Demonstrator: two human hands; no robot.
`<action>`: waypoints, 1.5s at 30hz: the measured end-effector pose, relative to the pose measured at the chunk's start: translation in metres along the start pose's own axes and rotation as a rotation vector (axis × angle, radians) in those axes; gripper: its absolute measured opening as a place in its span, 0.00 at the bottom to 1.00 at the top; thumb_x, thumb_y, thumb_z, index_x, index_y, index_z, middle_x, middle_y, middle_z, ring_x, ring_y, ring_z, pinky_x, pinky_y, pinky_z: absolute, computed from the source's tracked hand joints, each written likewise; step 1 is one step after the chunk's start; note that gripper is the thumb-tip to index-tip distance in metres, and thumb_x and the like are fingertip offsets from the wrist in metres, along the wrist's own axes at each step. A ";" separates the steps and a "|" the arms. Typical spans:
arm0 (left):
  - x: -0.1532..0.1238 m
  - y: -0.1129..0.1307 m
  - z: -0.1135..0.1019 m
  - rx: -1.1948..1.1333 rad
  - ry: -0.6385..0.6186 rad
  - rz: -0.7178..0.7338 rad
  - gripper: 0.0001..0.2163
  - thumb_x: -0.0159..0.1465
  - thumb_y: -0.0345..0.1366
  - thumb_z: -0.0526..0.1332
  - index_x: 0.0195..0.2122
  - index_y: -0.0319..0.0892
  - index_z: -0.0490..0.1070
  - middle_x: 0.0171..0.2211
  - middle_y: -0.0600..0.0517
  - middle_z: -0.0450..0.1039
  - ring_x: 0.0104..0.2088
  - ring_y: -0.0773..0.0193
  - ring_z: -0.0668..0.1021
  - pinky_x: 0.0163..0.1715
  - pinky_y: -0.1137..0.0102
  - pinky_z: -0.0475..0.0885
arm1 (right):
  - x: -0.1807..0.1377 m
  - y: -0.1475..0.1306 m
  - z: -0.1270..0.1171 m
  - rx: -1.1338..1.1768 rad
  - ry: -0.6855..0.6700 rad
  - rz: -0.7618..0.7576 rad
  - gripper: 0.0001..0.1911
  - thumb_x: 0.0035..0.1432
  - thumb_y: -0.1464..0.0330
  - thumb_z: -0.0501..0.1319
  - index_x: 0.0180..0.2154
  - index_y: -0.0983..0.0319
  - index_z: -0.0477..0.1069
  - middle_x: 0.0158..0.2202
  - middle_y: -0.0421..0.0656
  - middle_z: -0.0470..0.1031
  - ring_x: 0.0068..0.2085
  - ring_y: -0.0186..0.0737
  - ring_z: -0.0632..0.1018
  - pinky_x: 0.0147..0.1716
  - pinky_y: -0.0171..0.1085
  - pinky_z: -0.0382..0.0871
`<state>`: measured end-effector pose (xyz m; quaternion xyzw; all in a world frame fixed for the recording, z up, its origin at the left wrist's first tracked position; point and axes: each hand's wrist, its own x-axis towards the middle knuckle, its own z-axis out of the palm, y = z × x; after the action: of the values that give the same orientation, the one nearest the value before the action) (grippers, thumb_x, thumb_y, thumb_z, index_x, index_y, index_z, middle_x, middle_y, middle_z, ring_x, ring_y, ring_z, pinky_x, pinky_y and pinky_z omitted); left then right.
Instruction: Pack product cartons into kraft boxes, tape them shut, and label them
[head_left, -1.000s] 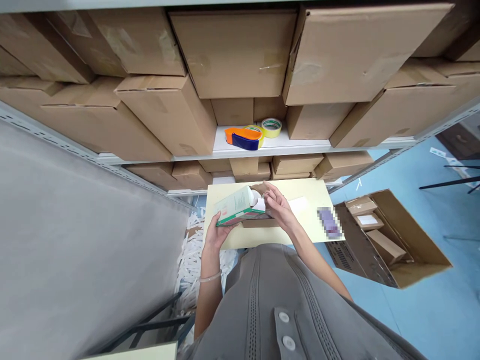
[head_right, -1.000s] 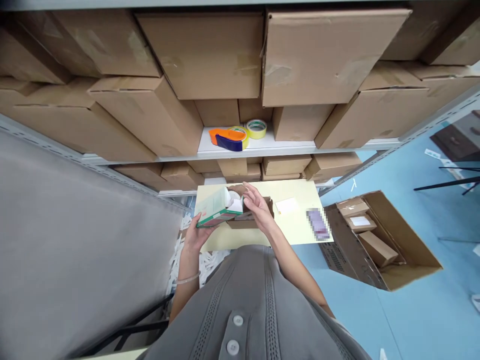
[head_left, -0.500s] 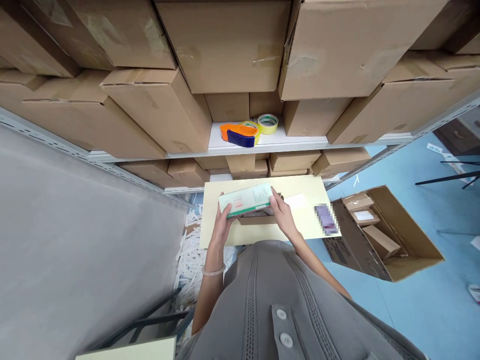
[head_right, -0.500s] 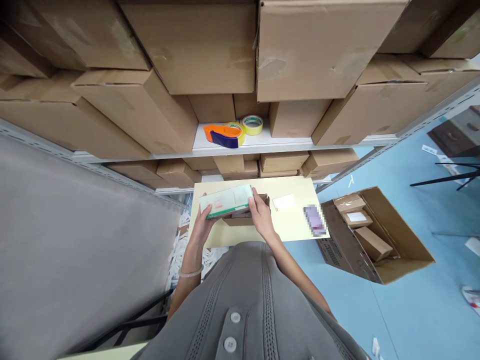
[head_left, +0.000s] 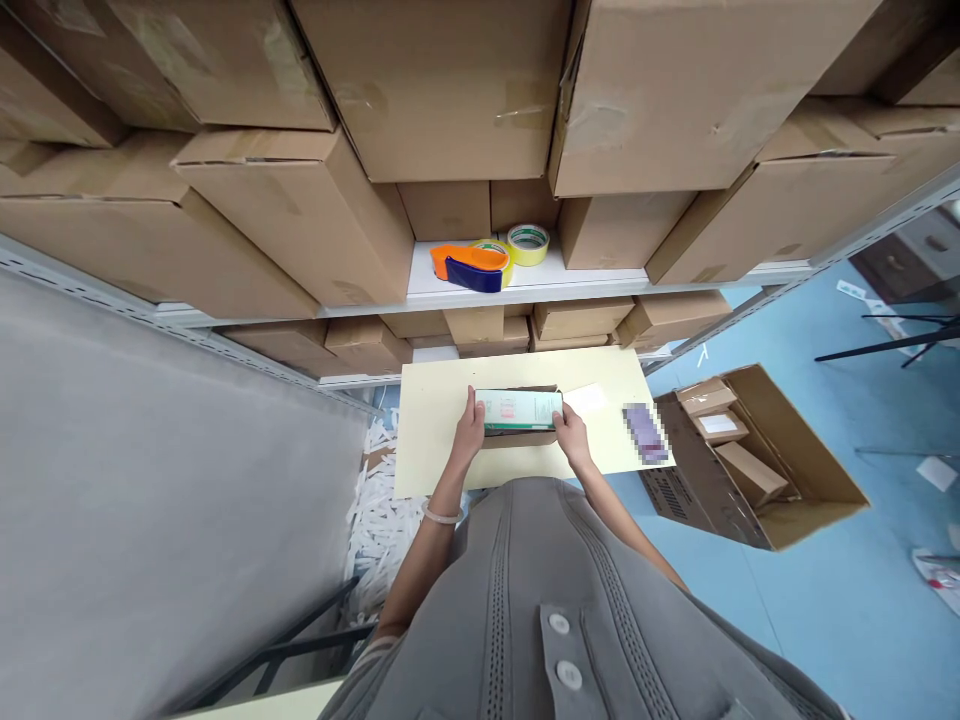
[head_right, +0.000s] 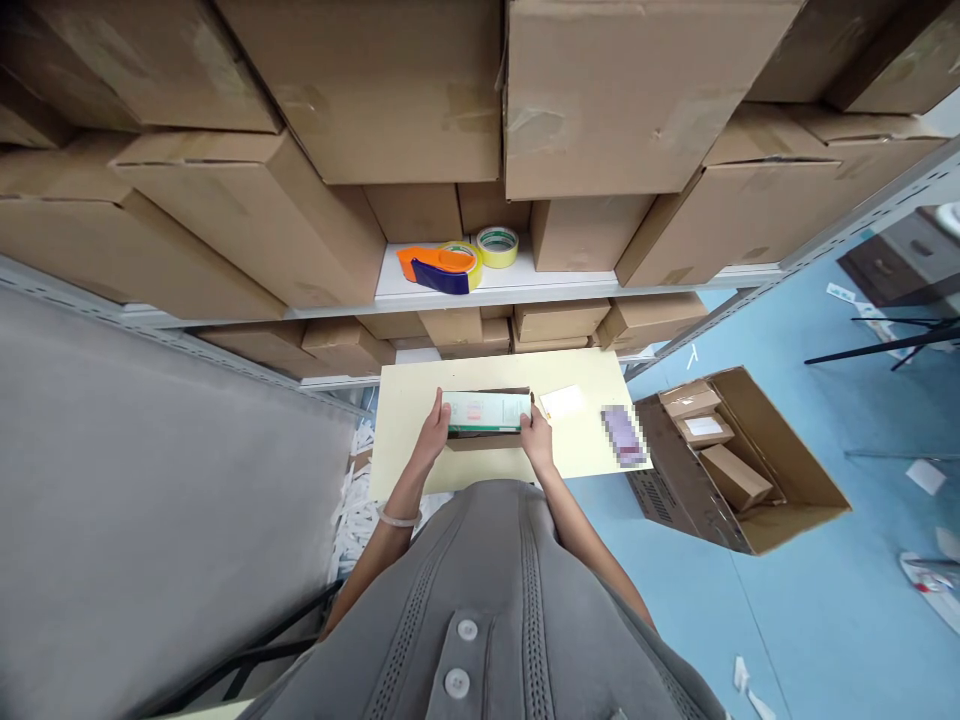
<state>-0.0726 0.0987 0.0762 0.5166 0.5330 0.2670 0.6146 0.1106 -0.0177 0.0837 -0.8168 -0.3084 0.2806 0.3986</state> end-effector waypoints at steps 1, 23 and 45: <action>0.002 -0.002 0.002 0.013 0.011 -0.015 0.30 0.62 0.47 0.62 0.64 0.46 0.60 0.63 0.45 0.62 0.65 0.49 0.61 0.65 0.57 0.53 | 0.001 0.001 0.000 -0.028 0.011 0.006 0.25 0.59 0.64 0.48 0.55 0.63 0.69 0.49 0.50 0.77 0.50 0.49 0.75 0.51 0.46 0.67; -0.002 -0.026 0.021 0.068 0.073 -0.067 0.23 0.57 0.30 0.62 0.55 0.39 0.67 0.55 0.37 0.70 0.63 0.43 0.65 0.62 0.52 0.56 | 0.002 0.004 0.019 -0.305 -0.038 0.089 0.28 0.57 0.72 0.53 0.60 0.68 0.62 0.48 0.56 0.76 0.52 0.54 0.76 0.52 0.47 0.67; -0.036 -0.037 -0.010 0.397 -0.051 0.152 0.41 0.56 0.46 0.67 0.67 0.38 0.51 0.66 0.39 0.55 0.65 0.46 0.62 0.61 0.60 0.60 | -0.007 0.031 -0.005 -0.330 -0.159 -0.072 0.32 0.64 0.60 0.51 0.66 0.66 0.52 0.61 0.53 0.66 0.59 0.49 0.71 0.55 0.44 0.66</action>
<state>-0.1008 0.0588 0.0565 0.6729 0.5188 0.1893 0.4922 0.1182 -0.0403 0.0620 -0.8347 -0.4101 0.2755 0.2432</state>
